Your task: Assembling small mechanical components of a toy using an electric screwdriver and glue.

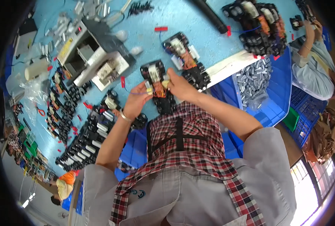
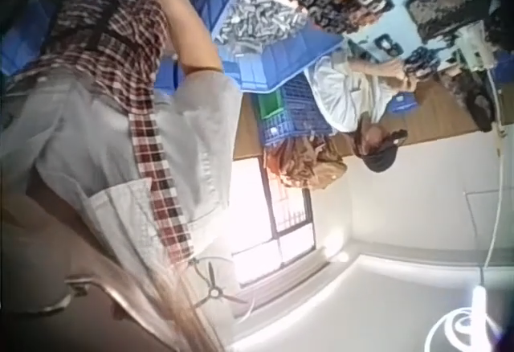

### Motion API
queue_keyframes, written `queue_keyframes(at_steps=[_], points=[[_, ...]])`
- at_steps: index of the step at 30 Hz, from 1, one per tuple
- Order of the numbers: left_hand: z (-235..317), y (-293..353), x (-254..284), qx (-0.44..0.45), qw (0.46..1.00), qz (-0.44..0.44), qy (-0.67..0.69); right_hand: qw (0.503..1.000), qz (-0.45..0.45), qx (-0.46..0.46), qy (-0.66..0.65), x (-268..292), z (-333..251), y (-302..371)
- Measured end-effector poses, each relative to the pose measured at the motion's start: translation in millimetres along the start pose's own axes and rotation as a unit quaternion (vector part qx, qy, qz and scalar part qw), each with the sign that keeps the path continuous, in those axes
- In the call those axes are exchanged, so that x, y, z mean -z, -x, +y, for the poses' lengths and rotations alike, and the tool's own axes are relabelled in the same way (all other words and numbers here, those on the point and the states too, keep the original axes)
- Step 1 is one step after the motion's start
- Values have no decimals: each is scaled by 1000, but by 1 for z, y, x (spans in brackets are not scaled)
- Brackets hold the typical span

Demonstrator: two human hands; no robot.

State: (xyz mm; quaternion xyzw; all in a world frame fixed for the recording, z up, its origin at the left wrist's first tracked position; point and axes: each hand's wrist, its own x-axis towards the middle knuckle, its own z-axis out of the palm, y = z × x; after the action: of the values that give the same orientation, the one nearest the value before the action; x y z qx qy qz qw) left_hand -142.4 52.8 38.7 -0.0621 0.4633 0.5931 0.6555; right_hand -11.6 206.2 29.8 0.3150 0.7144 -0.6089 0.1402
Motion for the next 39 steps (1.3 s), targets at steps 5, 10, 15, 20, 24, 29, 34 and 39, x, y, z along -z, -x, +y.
queue_keyframes(at_steps=[5, 10, 15, 20, 24, 29, 34, 39], points=[[-9, -3, -15, -51, 996, 79, 1, 988, 31, 48, 145, 20, -28, 5], [-15, -24, -37, -187, 971, 128, -74, 973, 173, 139, 56, 59, -80, 51], [12, -4, -88, -214, 754, 310, -538, 858, 488, -9, -160, 125, 93, 87], [78, 17, -120, -26, 689, 171, -704, 841, 476, -208, -153, 199, 418, 151], [169, -26, -151, -161, 555, 234, -782, 878, 328, -348, 40, 184, 542, 113], [279, -124, -85, -58, 306, 357, -880, 884, 9, -341, 319, 131, 608, -1], [264, -190, -36, 64, 421, 386, -818, 911, 190, -100, 352, 111, 659, 27], [294, -117, -26, -31, 395, 432, -810, 914, 245, -225, -233, 97, 435, 9]])
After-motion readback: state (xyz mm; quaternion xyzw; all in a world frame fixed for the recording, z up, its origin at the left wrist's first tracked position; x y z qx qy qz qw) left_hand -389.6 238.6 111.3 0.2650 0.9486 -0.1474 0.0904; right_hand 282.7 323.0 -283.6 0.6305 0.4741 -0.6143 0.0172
